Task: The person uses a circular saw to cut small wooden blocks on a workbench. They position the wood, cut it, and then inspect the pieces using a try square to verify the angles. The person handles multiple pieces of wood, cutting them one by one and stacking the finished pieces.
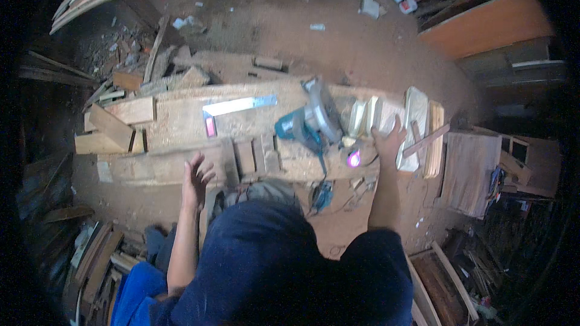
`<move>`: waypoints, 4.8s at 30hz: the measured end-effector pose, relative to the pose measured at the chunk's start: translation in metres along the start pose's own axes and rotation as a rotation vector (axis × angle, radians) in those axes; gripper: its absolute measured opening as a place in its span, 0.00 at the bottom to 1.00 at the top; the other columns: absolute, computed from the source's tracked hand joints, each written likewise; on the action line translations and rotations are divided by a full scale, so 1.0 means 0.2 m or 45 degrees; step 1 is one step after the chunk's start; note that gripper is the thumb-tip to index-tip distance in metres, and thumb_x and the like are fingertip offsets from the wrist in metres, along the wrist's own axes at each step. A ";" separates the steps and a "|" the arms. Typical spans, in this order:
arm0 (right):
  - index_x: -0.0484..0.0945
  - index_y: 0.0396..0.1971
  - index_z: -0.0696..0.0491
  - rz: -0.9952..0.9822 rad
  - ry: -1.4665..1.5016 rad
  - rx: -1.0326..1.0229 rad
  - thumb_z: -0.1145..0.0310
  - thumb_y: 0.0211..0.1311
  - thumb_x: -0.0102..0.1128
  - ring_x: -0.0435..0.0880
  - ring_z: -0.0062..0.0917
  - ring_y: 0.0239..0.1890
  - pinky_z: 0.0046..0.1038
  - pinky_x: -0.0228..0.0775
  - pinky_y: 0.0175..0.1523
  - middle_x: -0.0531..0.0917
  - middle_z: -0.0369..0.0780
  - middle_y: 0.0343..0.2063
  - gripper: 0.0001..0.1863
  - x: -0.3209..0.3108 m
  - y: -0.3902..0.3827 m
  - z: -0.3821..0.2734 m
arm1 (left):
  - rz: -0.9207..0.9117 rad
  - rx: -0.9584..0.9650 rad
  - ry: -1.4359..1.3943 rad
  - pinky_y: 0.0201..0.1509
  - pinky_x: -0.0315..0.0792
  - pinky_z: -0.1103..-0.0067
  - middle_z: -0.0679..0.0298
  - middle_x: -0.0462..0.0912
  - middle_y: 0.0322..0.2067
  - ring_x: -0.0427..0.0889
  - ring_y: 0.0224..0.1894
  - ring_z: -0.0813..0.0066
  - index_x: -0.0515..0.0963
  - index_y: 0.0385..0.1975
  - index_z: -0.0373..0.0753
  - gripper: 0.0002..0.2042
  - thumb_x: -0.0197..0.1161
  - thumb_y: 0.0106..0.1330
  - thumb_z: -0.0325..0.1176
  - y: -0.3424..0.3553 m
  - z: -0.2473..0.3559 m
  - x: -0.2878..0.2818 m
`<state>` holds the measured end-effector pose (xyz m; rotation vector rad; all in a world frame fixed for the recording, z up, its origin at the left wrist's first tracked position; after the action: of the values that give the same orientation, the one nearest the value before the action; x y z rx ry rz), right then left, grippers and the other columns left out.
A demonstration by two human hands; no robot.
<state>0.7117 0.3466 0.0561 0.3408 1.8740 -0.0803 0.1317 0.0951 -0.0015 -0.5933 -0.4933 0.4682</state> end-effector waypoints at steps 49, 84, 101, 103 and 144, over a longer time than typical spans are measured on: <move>0.55 0.76 0.55 -0.012 -0.531 0.498 0.25 0.38 0.71 0.63 0.56 0.72 0.52 0.58 0.74 0.60 0.62 0.70 0.70 0.02 0.37 -0.06 | 0.379 -0.057 -0.156 0.63 0.70 0.69 0.52 0.67 0.70 0.74 0.62 0.65 0.60 0.74 0.34 0.39 0.44 0.77 0.64 0.00 -0.13 -0.50; 0.64 0.69 0.60 0.055 -0.061 0.061 0.45 0.45 0.79 0.73 0.55 0.62 0.45 0.65 0.69 0.69 0.63 0.62 0.55 -0.08 0.18 -0.29 | -0.520 -0.361 -0.637 0.67 0.73 0.59 0.54 0.76 0.63 0.78 0.62 0.56 0.58 0.76 0.43 0.42 0.54 0.70 0.67 0.05 -0.02 0.36; 0.45 0.78 0.54 -0.237 -0.346 0.347 0.42 0.38 0.78 0.53 0.60 0.76 0.44 0.52 0.78 0.53 0.69 0.72 0.70 0.14 0.25 0.02 | -0.083 -0.166 -0.723 0.67 0.72 0.61 0.53 0.78 0.60 0.80 0.60 0.56 0.62 0.74 0.42 0.41 0.49 0.72 0.68 0.09 -0.05 -0.07; 0.48 0.78 0.54 -0.179 -0.373 0.303 0.38 0.39 0.77 0.54 0.59 0.75 0.45 0.52 0.78 0.55 0.67 0.72 0.70 0.14 0.26 0.14 | -0.077 -0.183 -0.748 0.67 0.72 0.61 0.53 0.79 0.60 0.79 0.60 0.57 0.63 0.74 0.42 0.40 0.50 0.72 0.68 0.10 -0.05 -0.08; 0.81 0.59 0.51 -0.879 -1.775 -1.062 0.62 0.71 0.45 0.59 0.42 0.76 0.63 0.26 0.79 0.72 0.44 0.67 0.23 0.52 0.11 -0.37 | 0.136 -0.156 -0.838 0.63 0.74 0.63 0.54 0.80 0.56 0.81 0.55 0.59 0.65 0.73 0.42 0.38 0.49 0.74 0.66 0.03 -0.14 -0.30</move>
<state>0.6193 0.4039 -0.0152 -0.7902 0.4398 0.0139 0.0982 0.0554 -0.0424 -0.5785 -1.1261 0.7424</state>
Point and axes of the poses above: each hand's wrist, its own y-axis towards the middle knuckle, its own x-axis out of the palm, z = x × y, the point moved 6 cm from there along y, towards the middle knuckle
